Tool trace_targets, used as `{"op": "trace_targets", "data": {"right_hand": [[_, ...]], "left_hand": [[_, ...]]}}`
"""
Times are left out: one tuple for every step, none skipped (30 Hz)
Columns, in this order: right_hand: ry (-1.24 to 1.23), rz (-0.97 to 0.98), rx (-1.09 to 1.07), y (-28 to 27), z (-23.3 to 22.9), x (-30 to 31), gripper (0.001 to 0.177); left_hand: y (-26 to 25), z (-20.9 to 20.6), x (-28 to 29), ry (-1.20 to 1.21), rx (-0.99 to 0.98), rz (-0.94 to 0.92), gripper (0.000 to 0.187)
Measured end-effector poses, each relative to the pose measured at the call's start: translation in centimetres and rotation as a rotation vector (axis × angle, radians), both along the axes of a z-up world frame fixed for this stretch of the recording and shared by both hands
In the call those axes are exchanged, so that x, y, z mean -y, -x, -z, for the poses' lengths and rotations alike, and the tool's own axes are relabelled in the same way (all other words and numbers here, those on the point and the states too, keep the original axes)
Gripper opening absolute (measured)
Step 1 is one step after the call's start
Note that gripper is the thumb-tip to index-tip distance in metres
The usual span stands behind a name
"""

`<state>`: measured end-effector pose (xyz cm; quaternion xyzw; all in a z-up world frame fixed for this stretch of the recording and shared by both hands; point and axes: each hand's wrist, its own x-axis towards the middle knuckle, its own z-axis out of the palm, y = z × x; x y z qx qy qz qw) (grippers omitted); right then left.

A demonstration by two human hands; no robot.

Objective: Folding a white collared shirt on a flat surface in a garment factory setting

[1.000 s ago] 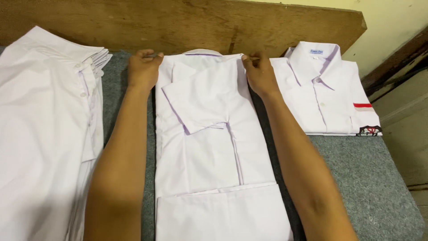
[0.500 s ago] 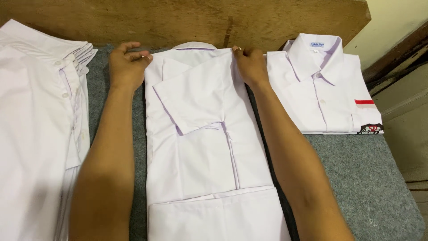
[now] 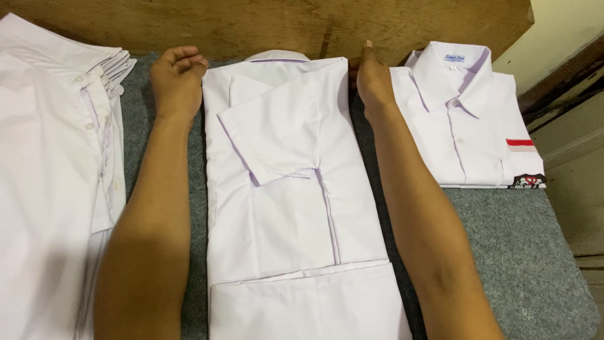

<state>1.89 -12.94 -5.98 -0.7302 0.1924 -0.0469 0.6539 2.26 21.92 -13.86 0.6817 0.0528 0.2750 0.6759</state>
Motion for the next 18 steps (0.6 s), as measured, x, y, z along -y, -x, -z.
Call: {"op": "trace_targets", "data": {"right_hand": [[0.001, 0.0, 0.001, 0.4, -0.3, 0.1, 0.061], [-0.011, -0.049, 0.003, 0.8, -0.6, 0.2, 0.047], [-0.023, -0.097, 0.005, 1.2, -0.8, 0.4, 0.042], [-0.022, -0.095, 0.004, 0.5, 0.3, 0.9, 0.042], [-0.061, -0.174, 0.143, -0.2, 1.3, 1.3, 0.026], [-0.1, -0.254, 0.28, -0.9, 2.4, 1.8, 0.021], [-0.098, -0.253, 0.278, -0.8, 2.7, 2.1, 0.021], [-0.007, -0.345, 0.388, -0.7, 2.9, 2.4, 0.029], [0.086, -0.436, 0.498, -0.7, 3.1, 2.6, 0.038], [0.085, -0.438, 0.5, -0.9, 3.2, 2.7, 0.038], [0.193, -0.474, 0.576, -1.1, 3.4, 2.7, 0.039], [0.302, -0.51, 0.651, -1.3, 3.6, 2.8, 0.04], [0.302, -0.511, 0.651, -0.5, 2.9, 2.6, 0.04], [0.38, -0.52, 0.617, 0.2, 2.1, 2.5, 0.043], [0.458, -0.529, 0.581, 0.9, 1.4, 2.4, 0.045], [0.46, -0.528, 0.578, 0.9, 1.4, 2.5, 0.045], [0.494, -0.555, 0.602, 0.9, 1.4, 2.6, 0.049], [0.528, -0.581, 0.628, 0.8, 1.4, 2.7, 0.053]], "left_hand": [[0.6, -0.9, 0.7, 0.001, 0.001, 0.0, 0.024], [1.1, -1.7, 1.4, -0.094, -0.002, -0.011, 0.023], [1.7, -2.5, 2.2, -0.189, -0.006, -0.023, 0.022], [2.5, -3.5, 2.8, -0.188, -0.006, -0.02, 0.022], [3.4, -4.5, 3.5, -0.255, -0.074, -0.051, 0.021], [4.4, -5.4, 4.1, -0.321, -0.142, -0.081, 0.021], [4.5, -5.5, 4.4, -0.32, -0.143, -0.08, 0.021], [4.6, -5.7, 4.5, -0.44, -0.064, -0.108, 0.025], [4.7, -5.9, 4.7, -0.561, 0.017, -0.135, 0.03], [5.1, -6.7, 5.5, -0.562, 0.018, -0.138, 0.03], [5.6, -7.4, 6.3, -0.72, 0.045, -0.082, 0.029], [6.0, -8.0, 7.2, -0.876, 0.07, -0.023, 0.029], [7.0, -9.2, 8.3, -0.876, 0.07, -0.024, 0.029], [8.0, -10.4, 9.5, -0.951, -0.107, 0.094, 0.033], [8.9, -11.5, 10.7, -1.02, -0.285, 0.214, 0.042], [8.9, -11.5, 11.1, -1.018, -0.285, 0.217, 0.042], [9.0, -11.4, 11.6, -1.08, -0.397, 0.247, 0.048], [9.0, -11.4, 12.0, -1.142, -0.507, 0.277, 0.055]]}}
